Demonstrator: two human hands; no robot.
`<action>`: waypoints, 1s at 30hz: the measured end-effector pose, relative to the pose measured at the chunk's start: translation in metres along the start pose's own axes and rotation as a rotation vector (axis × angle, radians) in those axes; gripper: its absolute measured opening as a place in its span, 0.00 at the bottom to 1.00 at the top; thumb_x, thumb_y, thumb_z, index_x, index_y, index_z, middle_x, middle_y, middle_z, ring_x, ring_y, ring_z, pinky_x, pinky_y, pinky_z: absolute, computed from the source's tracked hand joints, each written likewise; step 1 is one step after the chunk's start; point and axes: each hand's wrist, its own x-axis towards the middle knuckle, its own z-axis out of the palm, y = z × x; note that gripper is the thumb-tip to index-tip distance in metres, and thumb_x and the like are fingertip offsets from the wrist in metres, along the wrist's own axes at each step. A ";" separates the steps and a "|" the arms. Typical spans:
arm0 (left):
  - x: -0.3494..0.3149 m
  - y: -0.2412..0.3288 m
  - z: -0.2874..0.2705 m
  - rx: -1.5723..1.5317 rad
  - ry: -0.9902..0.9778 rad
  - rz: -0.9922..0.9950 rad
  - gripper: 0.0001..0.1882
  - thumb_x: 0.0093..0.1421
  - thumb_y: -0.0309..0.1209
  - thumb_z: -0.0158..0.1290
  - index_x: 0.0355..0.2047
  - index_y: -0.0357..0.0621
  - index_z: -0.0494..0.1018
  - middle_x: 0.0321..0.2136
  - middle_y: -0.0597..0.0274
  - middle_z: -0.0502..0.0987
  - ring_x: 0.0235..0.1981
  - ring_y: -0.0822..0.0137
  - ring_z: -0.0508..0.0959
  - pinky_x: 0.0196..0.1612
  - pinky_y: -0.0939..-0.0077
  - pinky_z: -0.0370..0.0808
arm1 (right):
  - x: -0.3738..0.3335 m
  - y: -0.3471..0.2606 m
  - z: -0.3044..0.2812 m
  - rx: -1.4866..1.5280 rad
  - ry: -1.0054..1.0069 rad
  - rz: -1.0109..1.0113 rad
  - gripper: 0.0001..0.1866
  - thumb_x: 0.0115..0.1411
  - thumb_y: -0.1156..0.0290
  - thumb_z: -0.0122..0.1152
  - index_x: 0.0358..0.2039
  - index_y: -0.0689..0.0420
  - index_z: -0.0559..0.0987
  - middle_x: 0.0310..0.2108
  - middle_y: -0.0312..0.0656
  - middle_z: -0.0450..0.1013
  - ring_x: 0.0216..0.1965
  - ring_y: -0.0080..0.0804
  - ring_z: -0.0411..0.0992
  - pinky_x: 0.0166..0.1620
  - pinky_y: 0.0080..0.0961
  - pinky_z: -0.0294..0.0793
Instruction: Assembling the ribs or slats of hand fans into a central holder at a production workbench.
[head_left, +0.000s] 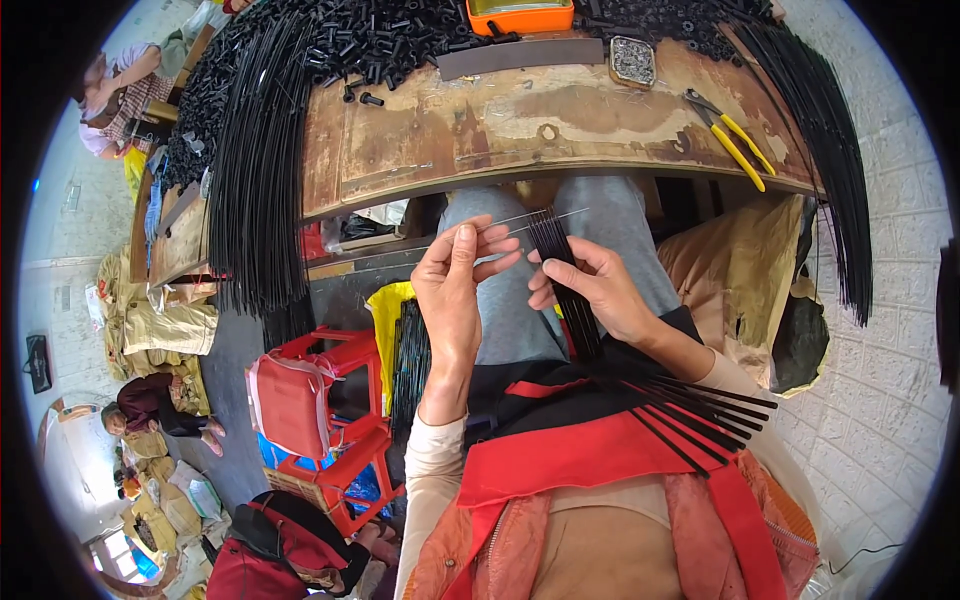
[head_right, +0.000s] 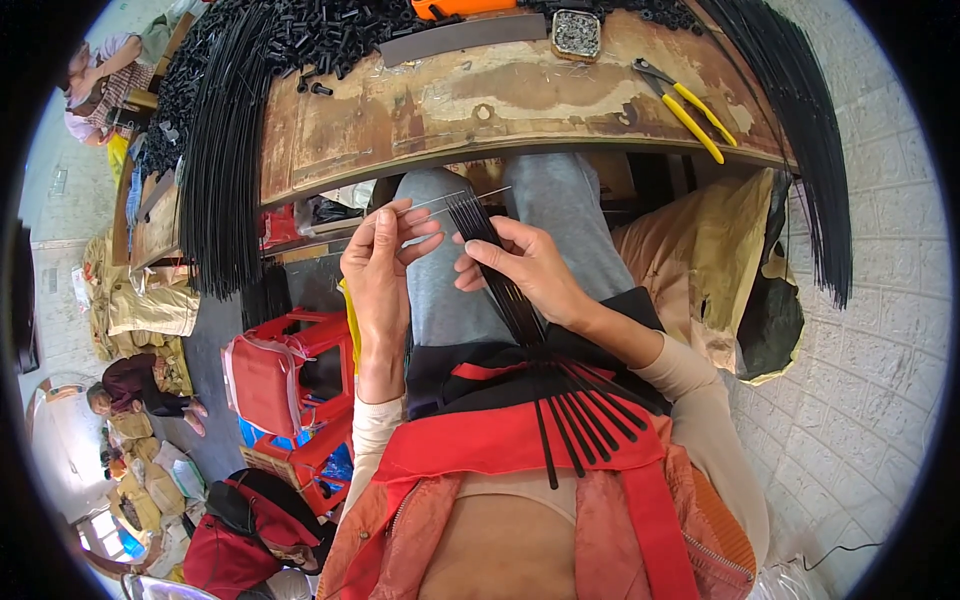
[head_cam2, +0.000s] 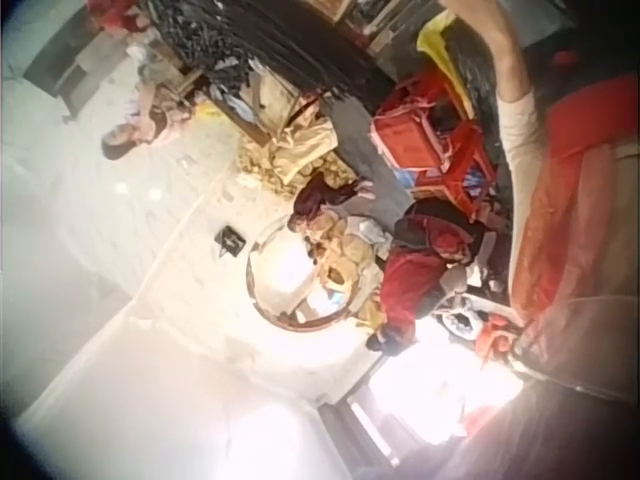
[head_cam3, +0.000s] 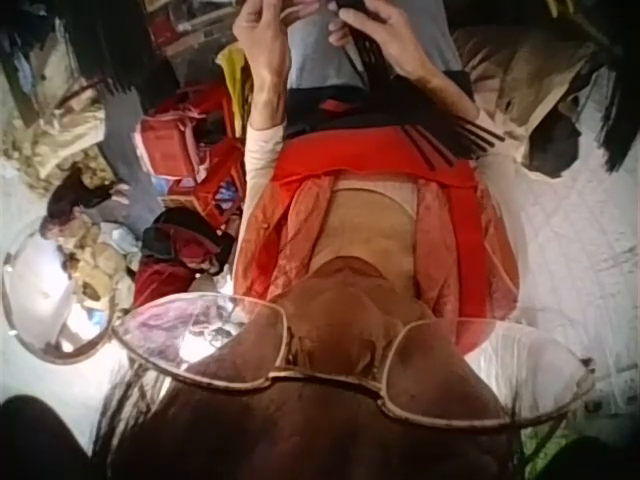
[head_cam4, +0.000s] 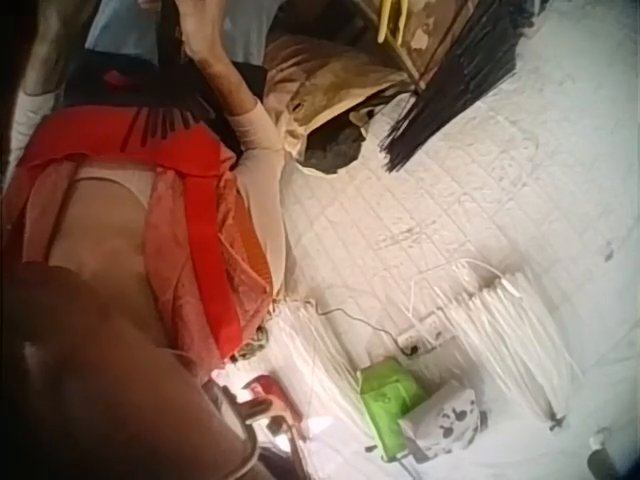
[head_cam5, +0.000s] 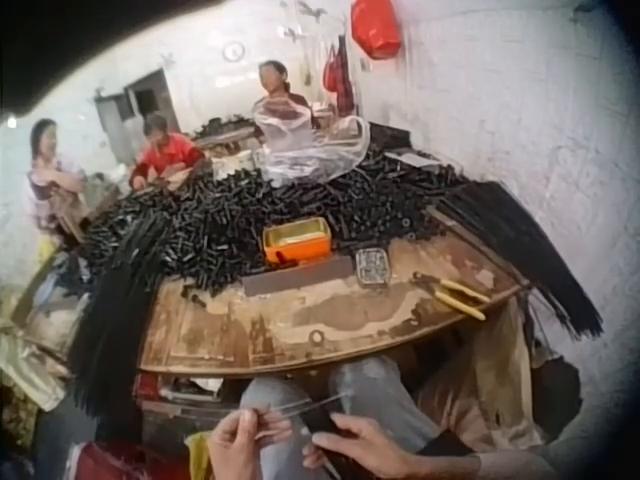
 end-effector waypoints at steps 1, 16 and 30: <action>0.000 0.000 0.000 0.037 0.005 0.031 0.17 0.68 0.33 0.47 0.44 0.28 0.73 0.36 0.45 0.79 0.35 0.58 0.82 0.38 0.67 0.83 | 0.000 0.000 0.000 -0.003 0.000 0.002 0.15 0.67 0.66 0.53 0.48 0.63 0.73 0.34 0.43 0.76 0.34 0.32 0.78 0.40 0.25 0.78; -0.001 -0.004 0.004 0.100 -0.019 0.057 0.18 0.68 0.37 0.47 0.46 0.30 0.73 0.38 0.48 0.78 0.37 0.61 0.81 0.40 0.68 0.82 | 0.000 0.000 -0.002 0.017 0.012 -0.014 0.15 0.66 0.67 0.53 0.48 0.64 0.73 0.34 0.44 0.76 0.34 0.33 0.78 0.40 0.27 0.78; 0.000 -0.007 0.004 0.015 -0.036 -0.025 0.19 0.68 0.37 0.47 0.46 0.30 0.73 0.37 0.49 0.77 0.36 0.63 0.80 0.40 0.67 0.82 | -0.001 0.000 0.000 0.009 -0.004 -0.004 0.13 0.67 0.67 0.53 0.46 0.63 0.74 0.34 0.43 0.76 0.34 0.32 0.78 0.40 0.27 0.78</action>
